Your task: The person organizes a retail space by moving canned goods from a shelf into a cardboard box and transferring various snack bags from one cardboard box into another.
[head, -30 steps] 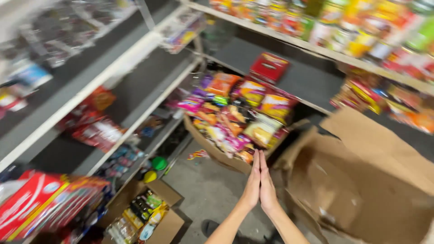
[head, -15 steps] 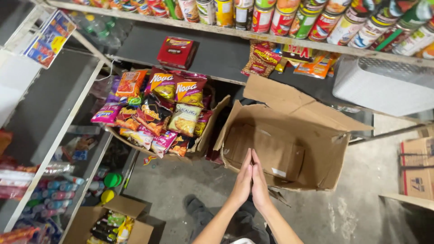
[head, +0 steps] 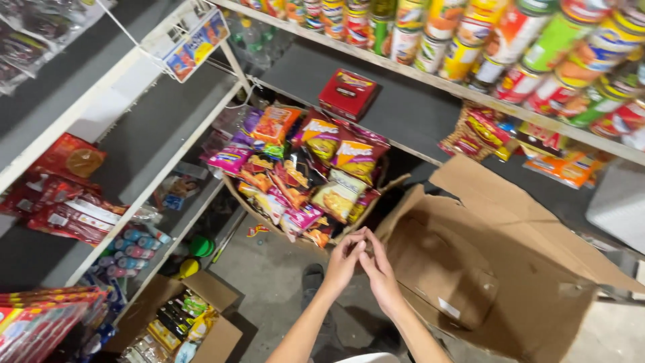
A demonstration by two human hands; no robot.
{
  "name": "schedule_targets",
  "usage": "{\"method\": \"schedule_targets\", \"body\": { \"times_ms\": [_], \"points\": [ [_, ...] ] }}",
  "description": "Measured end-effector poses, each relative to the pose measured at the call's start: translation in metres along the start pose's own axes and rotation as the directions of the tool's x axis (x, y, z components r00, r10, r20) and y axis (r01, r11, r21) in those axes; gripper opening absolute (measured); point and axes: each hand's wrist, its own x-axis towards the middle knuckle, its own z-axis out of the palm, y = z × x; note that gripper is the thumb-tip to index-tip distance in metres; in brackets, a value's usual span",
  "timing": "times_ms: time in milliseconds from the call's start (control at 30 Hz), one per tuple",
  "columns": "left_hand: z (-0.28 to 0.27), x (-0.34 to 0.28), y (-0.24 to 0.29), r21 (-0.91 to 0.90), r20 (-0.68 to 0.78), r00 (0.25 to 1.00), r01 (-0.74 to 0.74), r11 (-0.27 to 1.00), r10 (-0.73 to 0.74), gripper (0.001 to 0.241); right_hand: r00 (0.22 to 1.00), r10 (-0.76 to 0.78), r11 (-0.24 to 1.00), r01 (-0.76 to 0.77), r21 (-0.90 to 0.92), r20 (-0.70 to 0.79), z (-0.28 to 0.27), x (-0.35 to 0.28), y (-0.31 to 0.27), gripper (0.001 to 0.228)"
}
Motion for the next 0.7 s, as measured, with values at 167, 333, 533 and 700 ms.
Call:
{"method": "schedule_targets", "body": {
  "times_ms": [167, 333, 533, 700],
  "points": [
    [-0.084, 0.039, 0.013, 0.074, -0.100, 0.995, 0.031, 0.997, -0.023, 0.027, 0.994, 0.096, 0.993, -0.099, 0.057, 0.053, 0.062, 0.072, 0.036, 0.064],
    [-0.150, 0.090, 0.035, 0.155, -0.142, 0.990, 0.035, 0.987, -0.013, 0.039, 0.973, 0.230, 0.971, -0.231, 0.057, 0.025, 0.116, 0.137, 0.042, 0.064],
    [-0.204, 0.157, 0.054, 0.363, -0.171, 0.979, -0.041, 0.931, 0.110, 0.066, 0.931, 0.355, 0.931, -0.344, 0.123, -0.085, 0.135, 0.183, 0.055, 0.063],
    [-0.234, 0.209, 0.058, 0.679, -0.050, 0.965, -0.156, 0.718, 0.257, 0.070, 0.840, 0.489, 0.872, -0.465, 0.152, -0.235, 0.132, 0.214, 0.075, 0.067]
  ]
}}
